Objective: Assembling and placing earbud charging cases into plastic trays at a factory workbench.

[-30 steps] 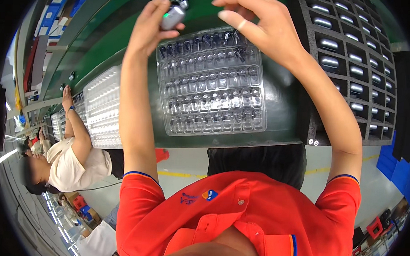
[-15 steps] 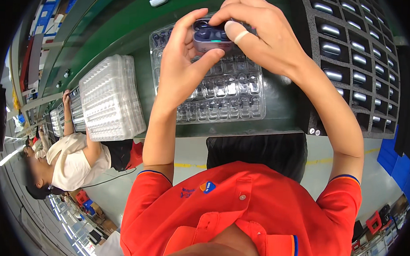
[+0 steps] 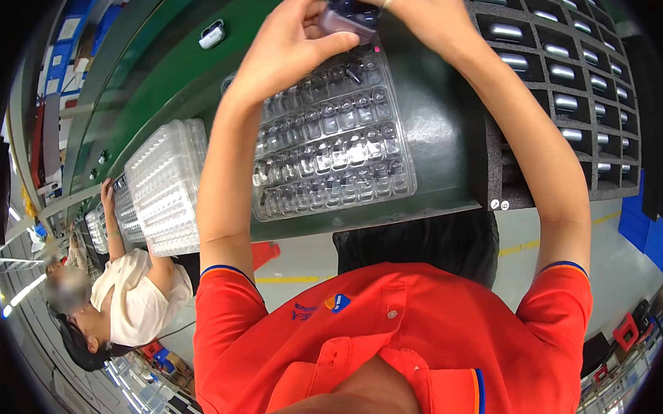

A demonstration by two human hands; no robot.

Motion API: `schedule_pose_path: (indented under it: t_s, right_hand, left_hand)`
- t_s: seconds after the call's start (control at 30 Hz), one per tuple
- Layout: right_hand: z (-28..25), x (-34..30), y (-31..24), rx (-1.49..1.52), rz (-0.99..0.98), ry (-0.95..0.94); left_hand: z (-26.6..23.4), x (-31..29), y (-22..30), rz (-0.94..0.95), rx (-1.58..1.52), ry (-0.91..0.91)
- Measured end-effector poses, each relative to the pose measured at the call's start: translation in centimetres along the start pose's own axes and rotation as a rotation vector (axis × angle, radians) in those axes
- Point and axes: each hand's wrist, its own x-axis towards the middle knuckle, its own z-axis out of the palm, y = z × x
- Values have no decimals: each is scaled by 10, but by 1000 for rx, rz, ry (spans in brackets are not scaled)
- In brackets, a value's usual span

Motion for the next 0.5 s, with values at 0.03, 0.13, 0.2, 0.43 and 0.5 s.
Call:
schedule_pose_path:
  t_s: [0.03,0.13,0.2,0.43,0.5]
  right_hand:
    - [-3,3,-1,-107,-92,111]
    - [-19,-5,8,-371,-230,-249]
    - [-11,-23,16,-511,-319,-456]
    - [0,-38,23,-580,-378,-426]
    - [7,-40,22,-663,-413,-383]
  left_hand:
    - [-7,6,-6,4,24,-22]
    - [-39,47,-80,32,-235,171]
    - [-44,77,-102,-109,-314,256]
    - [-35,127,-170,-208,-68,117]
    - [-54,122,-188,-185,57,141]
